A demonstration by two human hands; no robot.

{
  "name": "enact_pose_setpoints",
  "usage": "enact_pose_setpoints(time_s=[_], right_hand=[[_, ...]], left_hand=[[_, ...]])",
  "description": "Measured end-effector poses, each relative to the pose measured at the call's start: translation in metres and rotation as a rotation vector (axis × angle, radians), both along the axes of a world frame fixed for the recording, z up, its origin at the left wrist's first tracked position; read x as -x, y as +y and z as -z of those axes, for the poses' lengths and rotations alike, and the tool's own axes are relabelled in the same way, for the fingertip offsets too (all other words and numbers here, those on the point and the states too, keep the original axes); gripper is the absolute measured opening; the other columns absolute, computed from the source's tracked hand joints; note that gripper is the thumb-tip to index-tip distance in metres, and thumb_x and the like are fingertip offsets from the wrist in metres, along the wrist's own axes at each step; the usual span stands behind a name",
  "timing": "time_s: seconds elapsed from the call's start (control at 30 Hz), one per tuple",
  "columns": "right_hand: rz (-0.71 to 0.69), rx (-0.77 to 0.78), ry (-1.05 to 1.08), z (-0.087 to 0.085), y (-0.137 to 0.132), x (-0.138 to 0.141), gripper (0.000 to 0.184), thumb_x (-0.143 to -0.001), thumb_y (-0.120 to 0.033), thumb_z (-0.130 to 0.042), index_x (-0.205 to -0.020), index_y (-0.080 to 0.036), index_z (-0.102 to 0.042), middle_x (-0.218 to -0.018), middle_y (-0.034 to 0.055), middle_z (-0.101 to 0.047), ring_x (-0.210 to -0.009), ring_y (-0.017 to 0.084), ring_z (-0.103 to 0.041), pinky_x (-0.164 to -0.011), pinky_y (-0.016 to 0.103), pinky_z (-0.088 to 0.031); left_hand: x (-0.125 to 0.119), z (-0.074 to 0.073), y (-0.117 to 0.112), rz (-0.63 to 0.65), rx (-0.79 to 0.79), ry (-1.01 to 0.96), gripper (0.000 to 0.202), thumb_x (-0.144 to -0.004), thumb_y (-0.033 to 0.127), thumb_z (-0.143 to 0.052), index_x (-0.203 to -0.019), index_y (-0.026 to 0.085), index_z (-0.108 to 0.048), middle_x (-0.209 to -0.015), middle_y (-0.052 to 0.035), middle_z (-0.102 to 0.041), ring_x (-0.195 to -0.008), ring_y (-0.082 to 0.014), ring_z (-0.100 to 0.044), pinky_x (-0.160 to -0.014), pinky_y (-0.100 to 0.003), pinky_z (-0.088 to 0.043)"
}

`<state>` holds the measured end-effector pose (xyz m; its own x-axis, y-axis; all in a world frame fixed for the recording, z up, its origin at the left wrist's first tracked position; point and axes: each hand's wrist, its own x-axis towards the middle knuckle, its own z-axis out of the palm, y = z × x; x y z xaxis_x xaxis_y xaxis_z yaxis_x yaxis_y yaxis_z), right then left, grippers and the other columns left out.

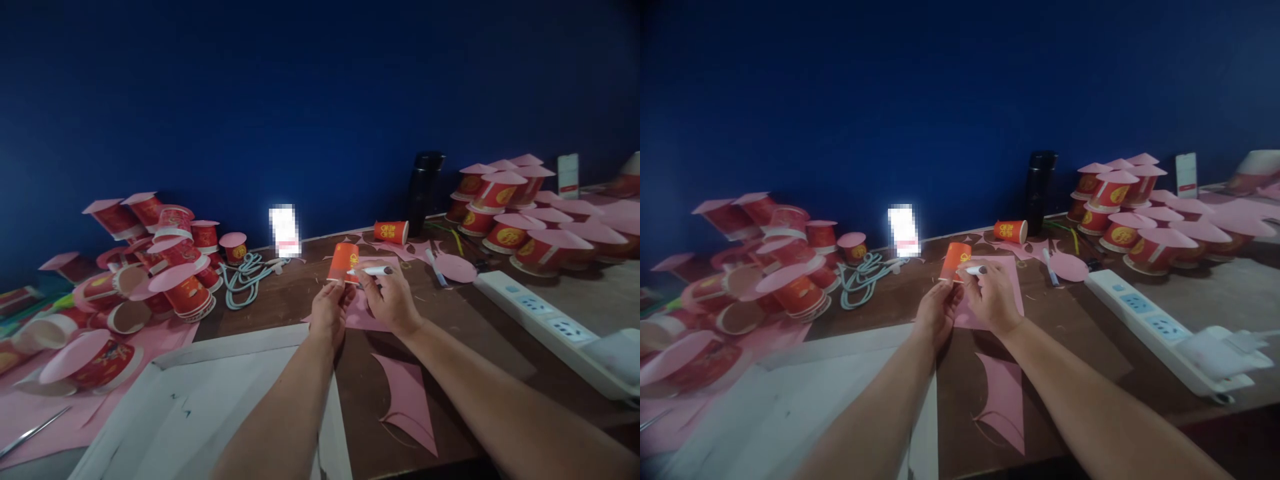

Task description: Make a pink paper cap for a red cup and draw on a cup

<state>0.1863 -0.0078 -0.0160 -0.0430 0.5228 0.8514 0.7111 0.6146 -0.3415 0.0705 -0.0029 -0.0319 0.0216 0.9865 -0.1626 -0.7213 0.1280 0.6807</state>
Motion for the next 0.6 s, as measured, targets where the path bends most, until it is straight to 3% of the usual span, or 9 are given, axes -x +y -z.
enact_pose_setpoints(time_s=[0.37,0.6], right_hand=[[0.021,0.065,-0.002,-0.0036,-0.004,0.0003,0.02,-0.09,-0.033,-0.048,-0.088,-0.021,-0.064,-0.086,0.0054,-0.07,-0.083,0.02,-0.063,-0.078,0.033,-0.048],[0.039,0.019,0.008,-0.0023,-0.0021,-0.001,0.016,-0.09,-0.028,-0.048,-0.094,-0.021,-0.063,-0.093,0.0066,-0.069,-0.092,0.02,-0.062,-0.084,0.034,-0.047]], left_hand=[[-0.0003,0.0016,0.0014,0.006,-0.017,-0.014,0.013,-0.064,0.016,-0.073,-0.065,0.01,-0.061,-0.063,-0.0009,-0.06,-0.06,-0.0069,-0.057,-0.069,-0.021,-0.046],[0.0008,0.0003,0.0006,0.018,0.0,-0.021,0.012,-0.067,0.017,-0.072,-0.068,0.009,-0.062,-0.065,-0.0023,-0.061,-0.062,-0.0075,-0.059,-0.069,-0.02,-0.047]])
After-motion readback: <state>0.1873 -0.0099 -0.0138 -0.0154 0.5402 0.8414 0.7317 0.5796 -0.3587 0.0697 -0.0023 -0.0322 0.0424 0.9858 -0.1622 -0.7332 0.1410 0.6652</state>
